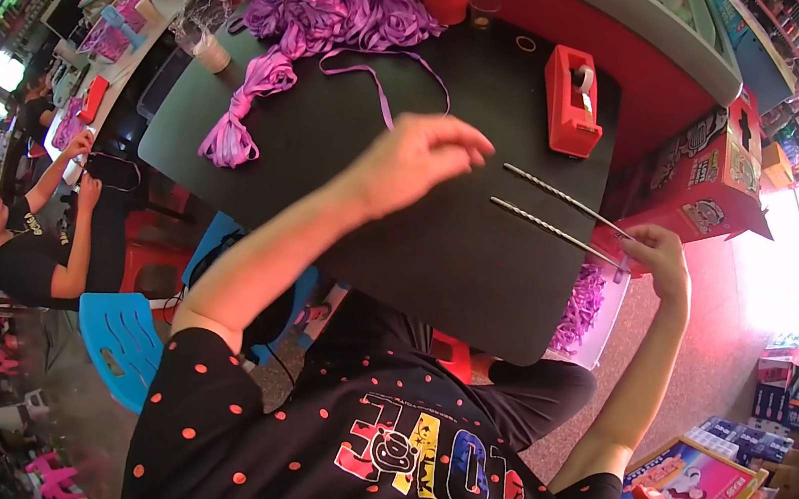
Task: The person is wrapping purple ribbon around two metal rods to create bundles or loops.
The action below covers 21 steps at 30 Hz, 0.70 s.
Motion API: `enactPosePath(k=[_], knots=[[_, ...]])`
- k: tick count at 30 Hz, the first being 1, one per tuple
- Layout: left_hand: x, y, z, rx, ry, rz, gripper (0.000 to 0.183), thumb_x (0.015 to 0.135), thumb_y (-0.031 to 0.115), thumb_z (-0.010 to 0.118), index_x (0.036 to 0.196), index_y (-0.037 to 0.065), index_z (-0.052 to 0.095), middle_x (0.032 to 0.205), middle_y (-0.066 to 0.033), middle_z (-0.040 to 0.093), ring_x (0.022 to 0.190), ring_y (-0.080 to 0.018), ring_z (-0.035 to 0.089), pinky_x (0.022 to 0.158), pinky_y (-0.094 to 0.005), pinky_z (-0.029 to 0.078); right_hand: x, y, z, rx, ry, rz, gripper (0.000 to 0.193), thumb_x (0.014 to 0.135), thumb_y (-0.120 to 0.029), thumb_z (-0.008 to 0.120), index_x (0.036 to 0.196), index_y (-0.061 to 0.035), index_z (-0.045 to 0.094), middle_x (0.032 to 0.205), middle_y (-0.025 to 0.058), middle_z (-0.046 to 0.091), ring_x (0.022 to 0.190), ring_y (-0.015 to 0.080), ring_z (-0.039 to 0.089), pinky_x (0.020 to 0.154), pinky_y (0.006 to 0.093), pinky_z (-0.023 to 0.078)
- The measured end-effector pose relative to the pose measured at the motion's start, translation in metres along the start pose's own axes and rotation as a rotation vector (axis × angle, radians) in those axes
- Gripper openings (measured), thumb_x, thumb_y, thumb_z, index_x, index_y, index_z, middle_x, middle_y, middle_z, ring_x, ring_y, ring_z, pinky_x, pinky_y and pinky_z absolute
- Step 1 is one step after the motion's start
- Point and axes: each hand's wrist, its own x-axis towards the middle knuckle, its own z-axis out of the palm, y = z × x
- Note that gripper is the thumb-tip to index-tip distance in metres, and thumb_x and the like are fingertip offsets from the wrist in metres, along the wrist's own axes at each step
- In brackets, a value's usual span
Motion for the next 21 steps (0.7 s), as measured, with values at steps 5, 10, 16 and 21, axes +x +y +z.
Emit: enactPosePath(k=[5, 10, 16, 21], knots=[[0.077, -0.062, -0.087, 0.987, 0.314, 0.435, 0.024, 0.082, 0.003, 0.056, 0.105, 0.000, 0.064, 0.096, -0.0155, 0.064, 0.091, -0.0322, 0.061, 0.081, -0.0366, 0.049, -0.016, 0.061, -0.025, 0.021, 0.081, -0.009, 0.040, 0.084, -0.022, 0.068, 0.114, 0.0029, 0.062, 0.092, 0.0092, 0.068, 0.082, 0.0152, 0.062, 0.075, 0.0284, 0.049], [0.119, -0.104, -0.118, 1.320, 0.093, 0.492, 0.030, 0.077, -0.004, 0.049, 0.103, 0.002, 0.064, 0.095, -0.0162, 0.061, 0.094, -0.0347, 0.057, 0.085, -0.0402, 0.046, -0.042, 0.077, 0.023, -0.512, 0.425, -0.059, 0.043, 0.089, -0.025, 0.063, 0.126, -0.0035, 0.056, 0.113, 0.0156, 0.064, 0.096, 0.0228, 0.062, 0.085, 0.0329, 0.048], [0.090, -0.058, -0.083, 1.078, -0.053, 0.557, 0.012, 0.078, 0.007, 0.063, 0.089, 0.004, 0.063, 0.089, -0.0131, 0.058, 0.089, -0.0312, 0.055, 0.082, -0.0393, 0.044, -0.112, 0.026, 0.090, 0.153, 0.843, -0.307, 0.027, 0.088, -0.013, 0.062, 0.112, 0.0009, 0.064, 0.113, 0.0148, 0.065, 0.105, 0.0203, 0.061, 0.093, 0.0326, 0.046], [0.008, 0.062, 0.034, 0.465, -0.495, 0.410, 0.014, 0.078, 0.002, 0.061, 0.091, 0.003, 0.064, 0.083, -0.0053, 0.058, 0.078, -0.0154, 0.058, 0.066, -0.0282, 0.047, -0.153, -0.046, 0.148, 0.116, 0.628, -0.672, 0.046, 0.080, -0.005, 0.065, 0.124, 0.0047, 0.053, 0.126, 0.0193, 0.056, 0.121, 0.0279, 0.051, 0.105, 0.0368, 0.035]])
